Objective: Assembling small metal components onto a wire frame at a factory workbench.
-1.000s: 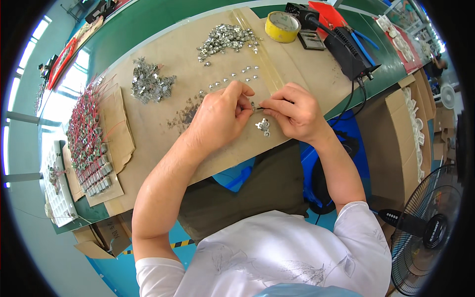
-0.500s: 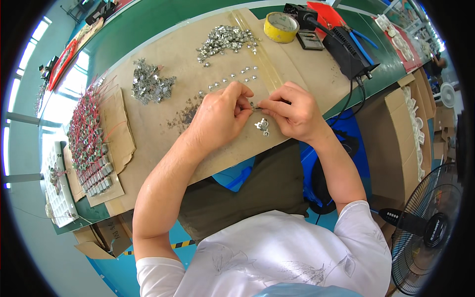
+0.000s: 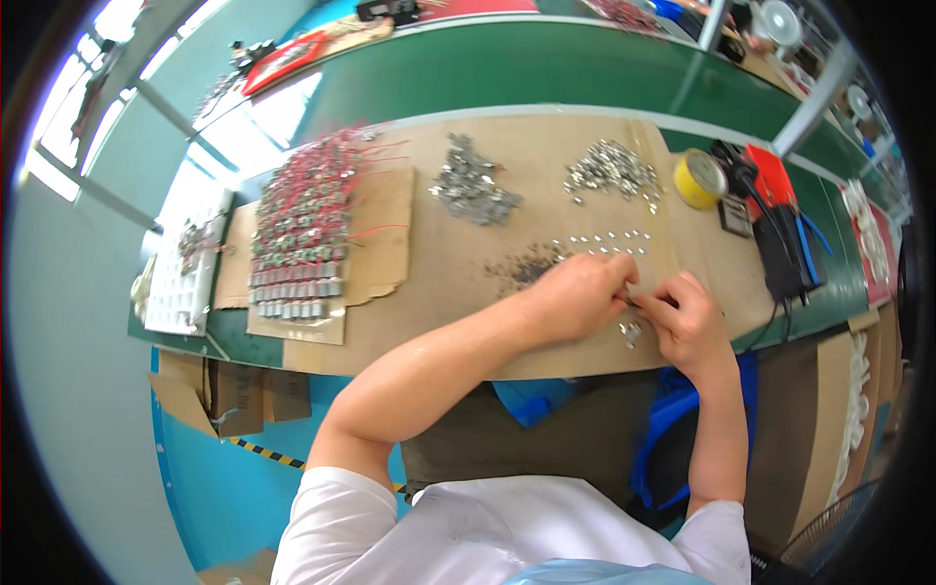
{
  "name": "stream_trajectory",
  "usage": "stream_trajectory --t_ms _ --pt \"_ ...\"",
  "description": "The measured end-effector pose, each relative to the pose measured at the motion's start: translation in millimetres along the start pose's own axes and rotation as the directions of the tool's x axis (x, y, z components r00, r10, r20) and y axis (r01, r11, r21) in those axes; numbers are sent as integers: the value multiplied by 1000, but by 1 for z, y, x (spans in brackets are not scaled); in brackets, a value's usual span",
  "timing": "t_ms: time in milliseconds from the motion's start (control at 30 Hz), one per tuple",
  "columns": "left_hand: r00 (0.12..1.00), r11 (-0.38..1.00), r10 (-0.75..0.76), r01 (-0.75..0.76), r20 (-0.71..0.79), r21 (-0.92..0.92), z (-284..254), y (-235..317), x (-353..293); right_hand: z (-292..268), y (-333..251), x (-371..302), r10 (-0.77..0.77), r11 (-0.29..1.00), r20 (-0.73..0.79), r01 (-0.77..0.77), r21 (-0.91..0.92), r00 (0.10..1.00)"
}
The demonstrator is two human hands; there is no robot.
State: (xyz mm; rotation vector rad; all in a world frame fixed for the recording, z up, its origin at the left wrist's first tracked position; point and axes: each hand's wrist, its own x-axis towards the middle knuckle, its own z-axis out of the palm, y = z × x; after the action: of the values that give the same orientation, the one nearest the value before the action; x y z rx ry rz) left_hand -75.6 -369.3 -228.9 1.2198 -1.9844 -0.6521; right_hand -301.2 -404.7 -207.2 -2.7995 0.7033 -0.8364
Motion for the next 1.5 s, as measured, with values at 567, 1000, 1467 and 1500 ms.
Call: stream_trajectory --t_ms 567,1000,1467,1500 --pt "947 888 -304 322 105 -329 -18 2 -1 14 4 1 -80 989 -131 95 114 988" --pt "961 942 -269 275 58 -195 -29 -6 2 -1 40 19 165 982 -15 -162 99 986" --pt "814 845 -531 531 236 72 -102 6 4 -16 21 16 228 928 198 -274 252 953" --pt "813 845 -529 531 244 67 -98 1 4 -15 19 15 205 923 228 -266 279 952"
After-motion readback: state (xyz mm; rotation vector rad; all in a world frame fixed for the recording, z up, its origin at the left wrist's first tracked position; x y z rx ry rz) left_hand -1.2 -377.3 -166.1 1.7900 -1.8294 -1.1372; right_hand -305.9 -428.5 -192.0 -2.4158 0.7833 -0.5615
